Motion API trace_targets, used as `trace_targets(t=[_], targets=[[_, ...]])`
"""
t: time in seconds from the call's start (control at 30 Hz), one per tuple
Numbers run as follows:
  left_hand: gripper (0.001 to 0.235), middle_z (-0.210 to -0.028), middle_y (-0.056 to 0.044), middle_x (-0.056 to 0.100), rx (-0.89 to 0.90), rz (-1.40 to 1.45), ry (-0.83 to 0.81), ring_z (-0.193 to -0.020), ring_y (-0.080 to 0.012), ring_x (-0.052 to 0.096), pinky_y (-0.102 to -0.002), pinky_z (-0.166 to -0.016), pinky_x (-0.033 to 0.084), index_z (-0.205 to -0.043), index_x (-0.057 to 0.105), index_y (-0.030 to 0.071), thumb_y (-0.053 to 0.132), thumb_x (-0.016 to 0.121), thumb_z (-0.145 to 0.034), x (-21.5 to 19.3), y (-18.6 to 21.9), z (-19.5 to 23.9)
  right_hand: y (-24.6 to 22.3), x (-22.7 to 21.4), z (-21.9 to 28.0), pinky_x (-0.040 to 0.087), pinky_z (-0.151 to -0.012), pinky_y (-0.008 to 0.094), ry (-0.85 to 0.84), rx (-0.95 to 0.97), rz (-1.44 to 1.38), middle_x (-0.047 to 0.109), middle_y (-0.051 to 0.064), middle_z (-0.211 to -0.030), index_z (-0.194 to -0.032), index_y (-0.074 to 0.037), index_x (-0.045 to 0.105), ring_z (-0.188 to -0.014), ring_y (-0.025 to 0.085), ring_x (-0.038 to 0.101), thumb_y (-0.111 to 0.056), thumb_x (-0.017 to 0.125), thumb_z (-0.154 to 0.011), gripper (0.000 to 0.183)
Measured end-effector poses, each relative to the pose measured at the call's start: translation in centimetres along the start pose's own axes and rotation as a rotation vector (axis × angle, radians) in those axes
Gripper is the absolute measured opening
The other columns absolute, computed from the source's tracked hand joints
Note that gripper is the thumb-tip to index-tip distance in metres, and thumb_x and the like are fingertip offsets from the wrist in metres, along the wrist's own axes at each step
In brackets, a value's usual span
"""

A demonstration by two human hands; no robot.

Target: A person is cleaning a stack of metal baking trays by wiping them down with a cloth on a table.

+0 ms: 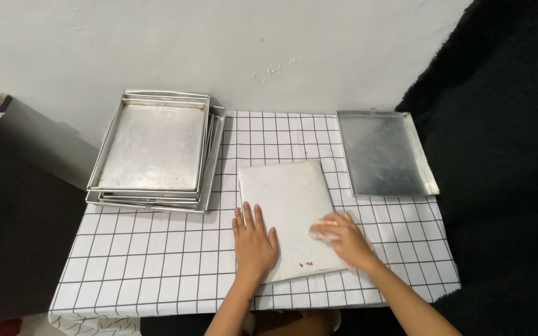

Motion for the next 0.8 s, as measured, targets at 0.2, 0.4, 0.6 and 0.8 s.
trace_targets(t=[0.2,0.4,0.6,0.8], targets=[[0.071,-0.167,-0.029,0.013,0.012,0.003,0.014,-0.154,-0.0488,0.007,-0.056,-0.124,0.008,-0.160,0.022,0.000,0.039,0.035,-0.102,-0.6,0.5,0.1,0.8,-1.8,-14.9,0.044,-0.100,0.038,0.353,-0.158,0.037,0.064,-0.001,-0.125,-0.119,-0.009,0.065,-0.115,0.026,0.049,0.003,0.066,-0.087,0.034],[0.074,-0.169,-0.029,0.014,-0.134,0.222,-0.240,-0.158,-0.0431,0.004,-0.050,-0.127,-0.001,-0.161,0.023,-0.003,0.045,0.027,-0.105,-4.4,1.3,0.1,-3.3,1.0,-14.7,0.048,-0.099,0.038,0.306,-0.218,0.342,0.061,-0.004,-0.127,-0.124,-0.027,0.073,-0.115,0.027,0.052,-0.006,0.067,-0.084,0.045],[0.077,-0.168,-0.031,0.012,-0.136,0.591,-0.078,-0.157,-0.0454,0.005,-0.052,-0.128,-0.001,-0.159,0.010,-0.010,0.040,0.009,-0.101,-3.9,0.0,0.3,-10.4,9.3,-7.0,0.049,-0.087,0.037,0.127,-0.562,0.235,0.065,0.000,-0.119,-0.113,-0.023,0.076,-0.103,0.027,0.056,-0.001,0.063,-0.079,0.043],[0.071,-0.169,-0.026,0.017,-0.138,0.503,-0.108,-0.159,-0.0388,0.009,-0.052,-0.128,-0.003,-0.160,0.012,-0.005,0.037,0.019,-0.104,-4.2,-0.2,0.0,-9.9,10.4,-0.9,0.047,-0.080,0.040,0.043,-0.626,0.241,0.067,0.003,-0.117,-0.088,-0.012,0.072,-0.098,0.028,0.055,0.005,0.058,-0.077,0.024]])
Point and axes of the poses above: each hand's wrist, its own z-axis away from the middle knuckle, its own x-axis out of the palm, y = z × x, the point moved 8 cm from there along -z, towards the middle knuckle
